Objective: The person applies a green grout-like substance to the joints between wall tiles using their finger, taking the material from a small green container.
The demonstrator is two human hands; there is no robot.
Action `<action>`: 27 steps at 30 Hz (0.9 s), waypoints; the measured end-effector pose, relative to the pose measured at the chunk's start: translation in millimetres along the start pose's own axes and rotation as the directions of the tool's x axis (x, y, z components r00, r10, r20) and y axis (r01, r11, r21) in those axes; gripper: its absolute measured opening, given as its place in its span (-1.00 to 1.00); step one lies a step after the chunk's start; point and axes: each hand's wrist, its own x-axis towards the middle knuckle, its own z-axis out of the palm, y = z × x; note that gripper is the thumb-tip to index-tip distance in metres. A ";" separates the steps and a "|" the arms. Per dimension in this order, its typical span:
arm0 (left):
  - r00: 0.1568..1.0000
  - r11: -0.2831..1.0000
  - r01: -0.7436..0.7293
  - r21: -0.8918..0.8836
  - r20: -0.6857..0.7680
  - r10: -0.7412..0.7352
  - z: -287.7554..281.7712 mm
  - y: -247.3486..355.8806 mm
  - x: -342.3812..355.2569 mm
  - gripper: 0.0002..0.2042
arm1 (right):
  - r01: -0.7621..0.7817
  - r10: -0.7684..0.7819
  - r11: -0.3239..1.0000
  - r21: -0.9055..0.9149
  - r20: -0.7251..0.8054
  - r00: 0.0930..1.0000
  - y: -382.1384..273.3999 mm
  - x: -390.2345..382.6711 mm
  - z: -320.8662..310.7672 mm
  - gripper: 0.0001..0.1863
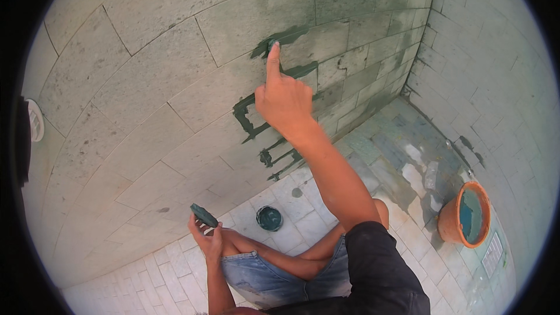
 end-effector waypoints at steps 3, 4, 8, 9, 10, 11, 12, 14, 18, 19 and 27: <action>1.000 1.000 -0.016 -0.003 0.000 0.016 0.5 -0.7 1.0 -0.21 | 0.004 -0.008 0.970 -0.242 -0.014 1.000 -19.8 3.2 7.9 -0.08; 1.000 1.000 -0.009 -0.005 0.002 0.009 0.3 -0.8 1.0 -0.21 | -0.001 0.005 0.957 -0.291 0.014 1.000 -27.8 5.6 9.3 -0.09; 1.000 1.000 -0.013 -0.010 0.015 0.013 1.6 8.8 1.7 -0.21 | 0.016 0.044 0.914 -0.405 0.138 0.989 -53.4 9.7 4.2 -0.13; 1.000 1.000 -0.023 -0.011 0.013 0.023 1.7 12.8 1.4 -0.21 | 0.032 0.043 0.911 -0.411 0.172 0.984 -57.5 8.7 2.2 -0.14; 0.999 0.999 -0.040 0.006 0.010 0.040 1.0 10.4 0.6 -0.20 | 0.067 -0.014 0.937 -0.342 0.155 0.988 -57.1 2.9 1.2 -0.14; 0.998 0.998 -0.056 0.024 0.006 0.056 -0.8 6.2 0.0 -0.20 | 0.105 -0.070 0.957 -0.272 0.134 0.988 -53.2 -6.8 -0.5 -0.13; 0.997 0.996 -0.081 0.039 0.004 0.081 -0.8 4.2 1.2 -0.20 | 0.142 -0.123 0.969 -0.202 0.101 0.987 -47.0 -11.8 -5.5 -0.12; 1.000 0.999 -0.028 0.015 -0.007 0.028 -4.0 1.6 -0.4 -0.19 | 0.076 -0.069 0.981 0.176 -0.045 0.997 -24.1 -13.0 -7.9 -0.10; 1.000 0.996 0.010 -0.087 -0.009 -0.011 2.9 8.1 1.8 -0.18 | -0.062 0.115 0.600 0.798 -0.010 0.993 12.3 7.7 -3.5 -0.07; 1.000 0.998 0.012 -0.064 -0.008 -0.013 1.2 4.8 1.0 -0.18 | -0.076 0.112 0.596 0.799 0.011 0.994 13.6 8.3 0.7 -0.06; 1.000 0.998 -0.022 -0.056 0.002 0.022 0.7 2.1 1.3 -0.20 | -0.062 0.033 0.565 0.822 0.053 0.998 -4.9 -3.2 26.3 -0.02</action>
